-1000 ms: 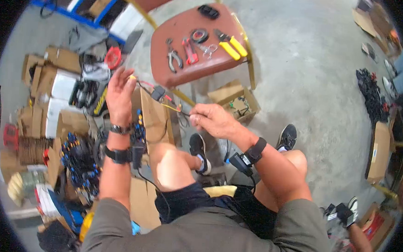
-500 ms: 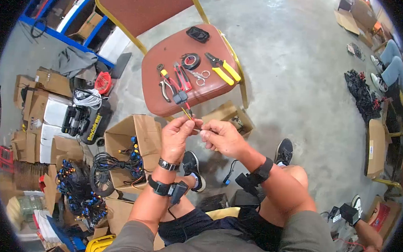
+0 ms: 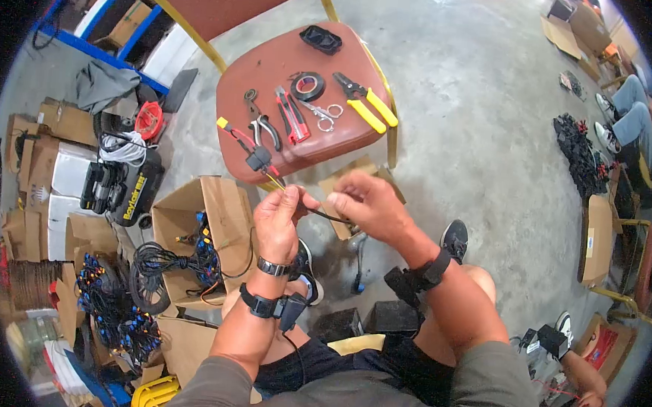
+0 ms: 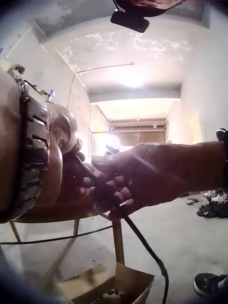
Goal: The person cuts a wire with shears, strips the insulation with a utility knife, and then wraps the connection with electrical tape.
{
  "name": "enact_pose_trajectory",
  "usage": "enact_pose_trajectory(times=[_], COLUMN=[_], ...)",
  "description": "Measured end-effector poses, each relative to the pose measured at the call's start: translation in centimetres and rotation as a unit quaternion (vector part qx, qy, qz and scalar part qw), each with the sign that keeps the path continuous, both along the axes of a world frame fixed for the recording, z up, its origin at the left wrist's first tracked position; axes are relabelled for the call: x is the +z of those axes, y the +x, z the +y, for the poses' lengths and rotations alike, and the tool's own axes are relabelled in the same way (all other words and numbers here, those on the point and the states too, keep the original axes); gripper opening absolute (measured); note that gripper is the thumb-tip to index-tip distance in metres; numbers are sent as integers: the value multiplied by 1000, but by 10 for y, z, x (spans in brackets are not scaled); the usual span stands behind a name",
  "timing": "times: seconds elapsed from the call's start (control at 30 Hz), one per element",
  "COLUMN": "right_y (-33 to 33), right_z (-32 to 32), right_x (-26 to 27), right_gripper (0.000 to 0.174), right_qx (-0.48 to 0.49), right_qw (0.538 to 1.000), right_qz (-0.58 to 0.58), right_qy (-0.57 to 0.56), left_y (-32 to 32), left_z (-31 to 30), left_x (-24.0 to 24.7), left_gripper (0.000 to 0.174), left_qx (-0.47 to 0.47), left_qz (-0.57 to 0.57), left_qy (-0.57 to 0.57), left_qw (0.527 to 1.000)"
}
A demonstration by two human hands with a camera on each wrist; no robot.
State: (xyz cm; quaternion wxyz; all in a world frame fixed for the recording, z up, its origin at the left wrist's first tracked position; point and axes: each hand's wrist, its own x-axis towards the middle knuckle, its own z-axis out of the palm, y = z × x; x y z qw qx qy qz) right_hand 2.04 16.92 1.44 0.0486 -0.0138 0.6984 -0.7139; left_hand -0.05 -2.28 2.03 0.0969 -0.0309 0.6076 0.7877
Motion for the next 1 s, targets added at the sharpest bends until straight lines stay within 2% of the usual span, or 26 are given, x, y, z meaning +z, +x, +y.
enact_pose_trajectory(times=[0.07, 0.17, 0.2, 0.33, 0.43, 0.53, 0.63, 0.73, 0.83, 1.0], right_y=[-8, -15, -16, -20, -17, -17, -17, -17, -15, -15], right_z=[3, 10, 13, 9, 10, 13, 14, 18, 16, 19], right_x=[0, 10, 12, 11, 21, 23, 25, 26, 24, 20], right_gripper=[27, 46, 55, 61, 64, 76, 61, 65, 58, 46], right_qx=[12, 50, 79, 101, 119, 120, 97, 93, 62, 60], right_qw=[995, 969, 964, 916, 904, 919, 944, 957, 960, 960], right_qz=[-21, -51, -42, -49, -59, -54, -47, -60, -54, -45], right_qy=[-97, -237, -252, -386, -406, -372, -311, -269, -268, -270], left_y=[0, 8, 12, 24, 28, 31, 32, 33, 31, 33], left_z=[0, 5, 9, 18, 20, 23, 24, 24, 22, 29], left_x=[3, 0, 3, 10, 7, 5, 7, 2, -2, 10], left_gripper=[28, 28, 29, 31, 32, 33, 32, 32, 32, 30], left_qx=[-8, -68, -76, -122, -141, -155, -158, -161, -168, -145], left_qz=[7, 28, 27, 1, -33, -53, -56, -40, -20, -42], left_qy=[-5, 11, 7, 39, 40, 59, 50, 49, 12, 31], left_qw=[1000, 997, 997, 992, 989, 985, 985, 985, 985, 988])
